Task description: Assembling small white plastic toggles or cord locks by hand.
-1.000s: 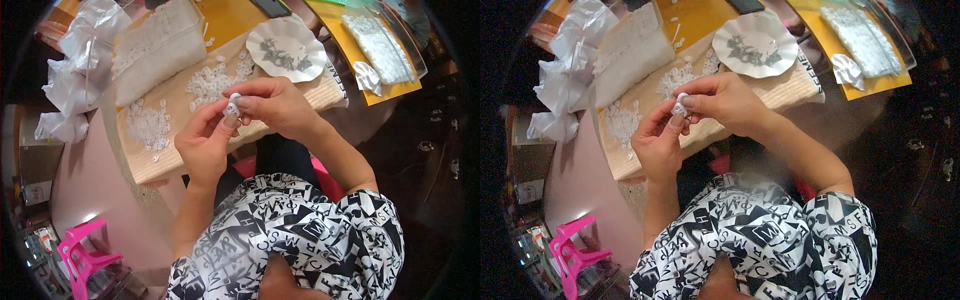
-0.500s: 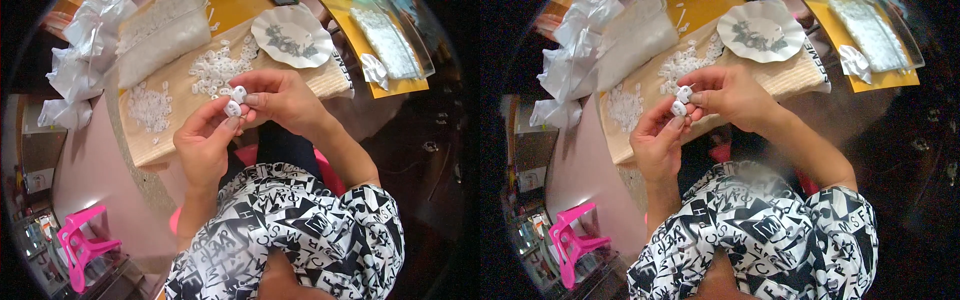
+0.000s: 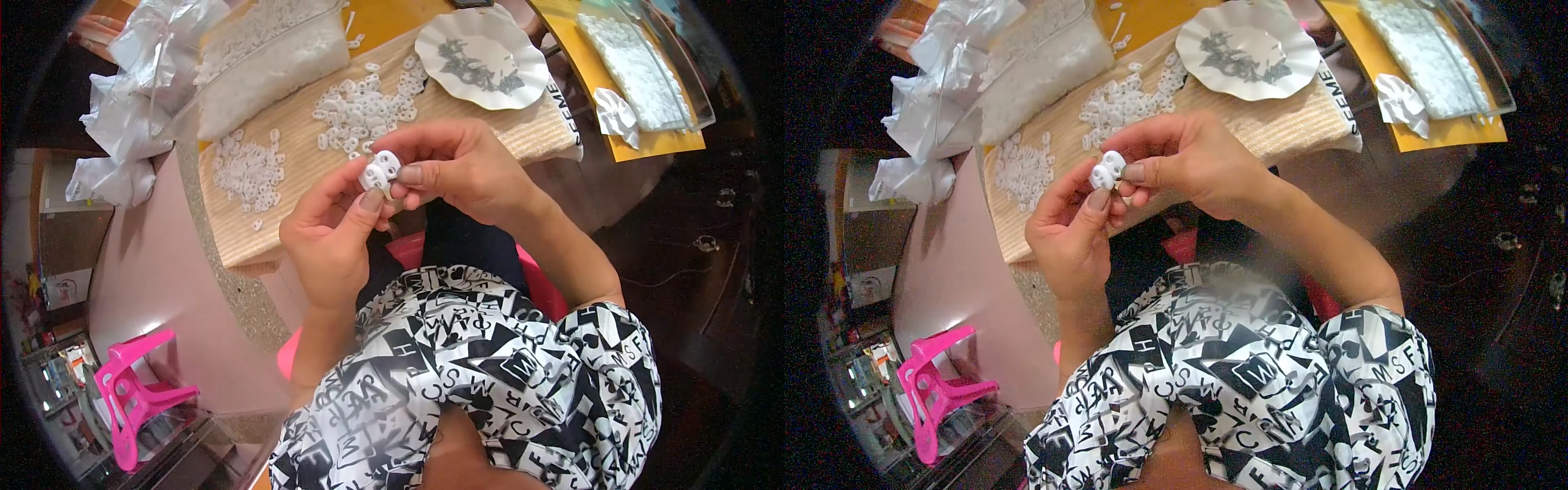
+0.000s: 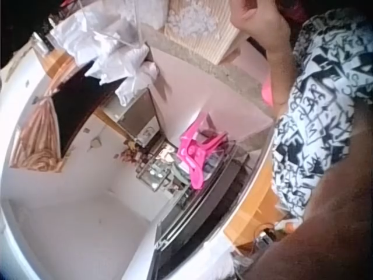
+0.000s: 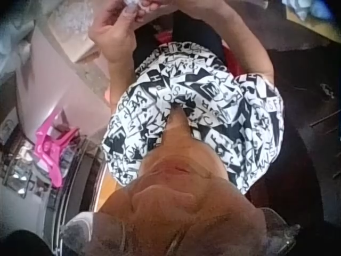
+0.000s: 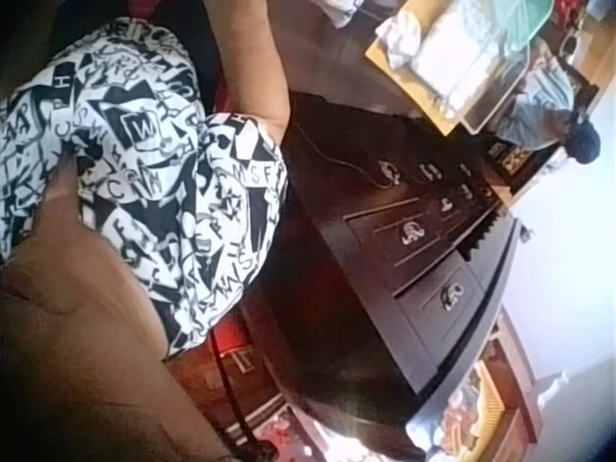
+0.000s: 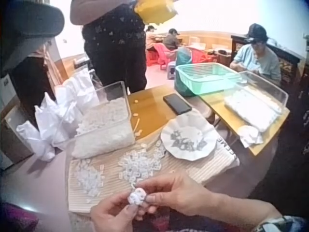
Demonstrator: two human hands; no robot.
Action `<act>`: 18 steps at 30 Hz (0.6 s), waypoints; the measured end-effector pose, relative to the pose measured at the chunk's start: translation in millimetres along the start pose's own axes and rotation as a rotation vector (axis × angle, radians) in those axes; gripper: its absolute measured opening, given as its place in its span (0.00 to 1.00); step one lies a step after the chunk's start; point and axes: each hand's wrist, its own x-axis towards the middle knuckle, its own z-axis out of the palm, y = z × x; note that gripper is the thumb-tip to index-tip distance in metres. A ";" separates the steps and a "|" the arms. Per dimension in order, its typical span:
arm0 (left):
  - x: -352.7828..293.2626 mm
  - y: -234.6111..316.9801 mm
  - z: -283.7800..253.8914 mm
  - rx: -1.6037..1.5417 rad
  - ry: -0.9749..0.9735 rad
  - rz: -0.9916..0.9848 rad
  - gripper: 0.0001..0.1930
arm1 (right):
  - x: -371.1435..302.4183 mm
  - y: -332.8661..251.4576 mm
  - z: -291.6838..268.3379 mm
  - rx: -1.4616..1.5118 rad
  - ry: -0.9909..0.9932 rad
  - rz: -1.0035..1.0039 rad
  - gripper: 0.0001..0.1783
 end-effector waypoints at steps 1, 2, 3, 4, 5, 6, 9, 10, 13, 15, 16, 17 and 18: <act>0.2 -0.5 -1.1 -0.054 0.006 -0.012 0.13 | -0.3 0.0 1.1 0.006 -0.011 0.002 0.15; -0.1 -0.9 -2.2 -0.108 0.013 -0.025 0.13 | -0.5 0.1 1.9 0.007 -0.013 0.001 0.15; 0.1 -1.4 -3.4 -0.108 0.013 -0.025 0.13 | 0.1 0.0 2.1 0.001 -0.025 0.005 0.15; 0.0 -1.7 -4.6 -0.119 0.001 -0.025 0.13 | 0.6 0.0 2.3 -0.005 -0.037 0.009 0.15; -0.3 -1.7 -5.5 -0.130 -0.010 -0.026 0.14 | 1.1 0.4 2.0 -0.005 -0.038 0.009 0.15; -0.6 -2.3 -5.7 -0.130 -0.011 -0.025 0.14 | 1.2 1.5 0.6 -0.022 -0.038 0.016 0.15; -1.9 -2.8 -5.4 -0.071 0.001 -0.035 0.16 | 1.2 1.8 -0.2 -0.040 -0.030 0.027 0.15; -2.6 -2.2 -4.3 -0.056 0.005 -0.019 0.16 | 0.9 1.5 0.4 -0.041 -0.020 0.030 0.14; -3.9 -2.8 -4.7 -0.028 0.007 0.021 0.15 | 0.1 0.2 1.1 -0.046 0.015 0.053 0.15; -4.0 -3.9 -6.7 -0.018 0.002 0.044 0.14 | 0.6 1.1 0.5 -0.063 0.005 0.039 0.14; -3.6 -4.1 -8.5 -0.019 0.007 0.022 0.14 | 0.7 1.6 -0.3 -0.080 0.000 0.025 0.14; -3.0 -4.1 -9.7 -0.020 0.012 -0.001 0.14 | 0.3 1.6 -2.0 -0.080 -0.002 0.025 0.14; -2.4 -3.7 -10.0 -0.020 0.012 -0.001 0.14 | -0.5 1.2 -4.0 -0.071 -0.008 0.060 0.13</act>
